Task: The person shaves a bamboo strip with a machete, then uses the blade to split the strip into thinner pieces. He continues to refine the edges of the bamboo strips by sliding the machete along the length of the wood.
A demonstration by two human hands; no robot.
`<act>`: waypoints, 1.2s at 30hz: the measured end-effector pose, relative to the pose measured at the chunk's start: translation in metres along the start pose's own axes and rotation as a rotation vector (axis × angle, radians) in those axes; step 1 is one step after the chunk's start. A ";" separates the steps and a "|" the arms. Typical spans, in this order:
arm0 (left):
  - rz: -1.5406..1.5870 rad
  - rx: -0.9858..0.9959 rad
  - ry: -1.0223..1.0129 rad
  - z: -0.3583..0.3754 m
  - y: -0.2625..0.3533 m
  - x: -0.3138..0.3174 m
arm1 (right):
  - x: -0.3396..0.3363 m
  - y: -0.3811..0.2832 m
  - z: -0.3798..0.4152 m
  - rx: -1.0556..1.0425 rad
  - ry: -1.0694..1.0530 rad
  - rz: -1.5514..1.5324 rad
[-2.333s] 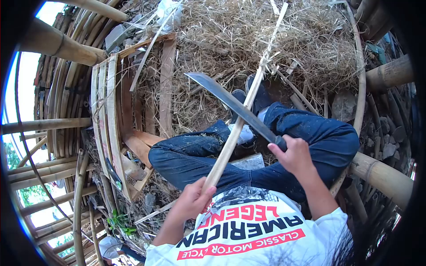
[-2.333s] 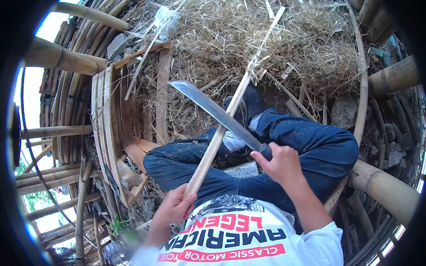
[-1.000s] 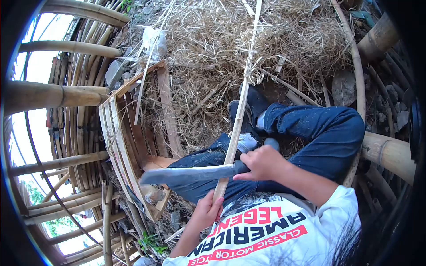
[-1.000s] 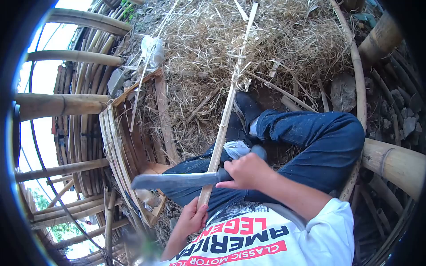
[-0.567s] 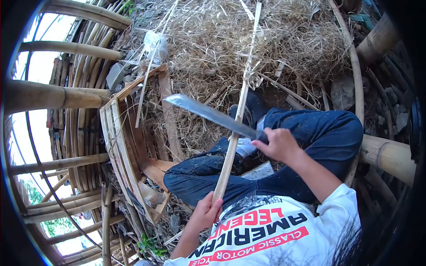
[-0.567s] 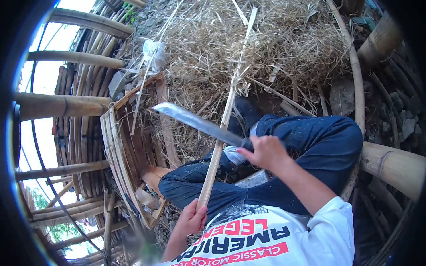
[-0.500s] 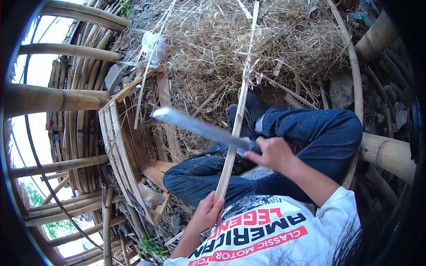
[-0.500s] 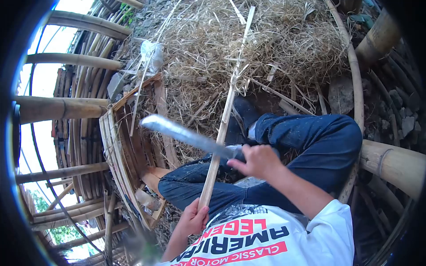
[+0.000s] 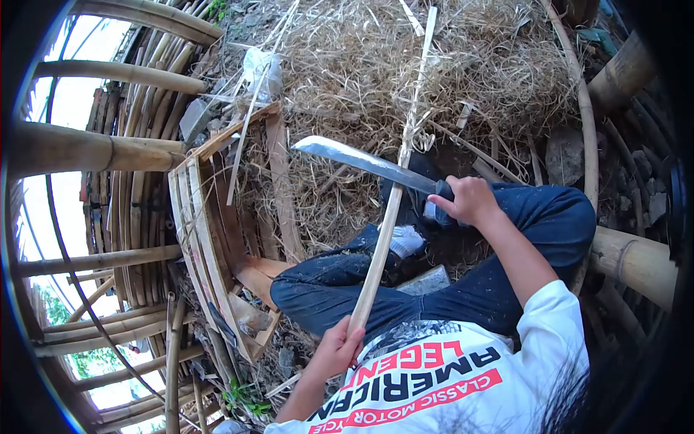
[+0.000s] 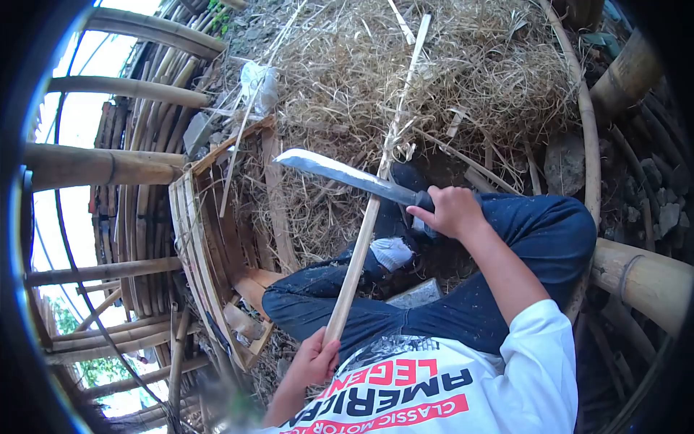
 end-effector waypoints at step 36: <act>-0.394 0.385 0.373 -0.010 0.032 0.012 | -0.003 -0.047 0.030 0.204 0.026 -0.369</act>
Point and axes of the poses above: each hand's wrist, its own z-axis away from the middle knuckle, its own x-axis out of the palm, y = z × x, the point moved 4 cm from there along -z, towards the middle knuckle, and after that the axes turned 5 degrees about -x, right-handed, at the moved point
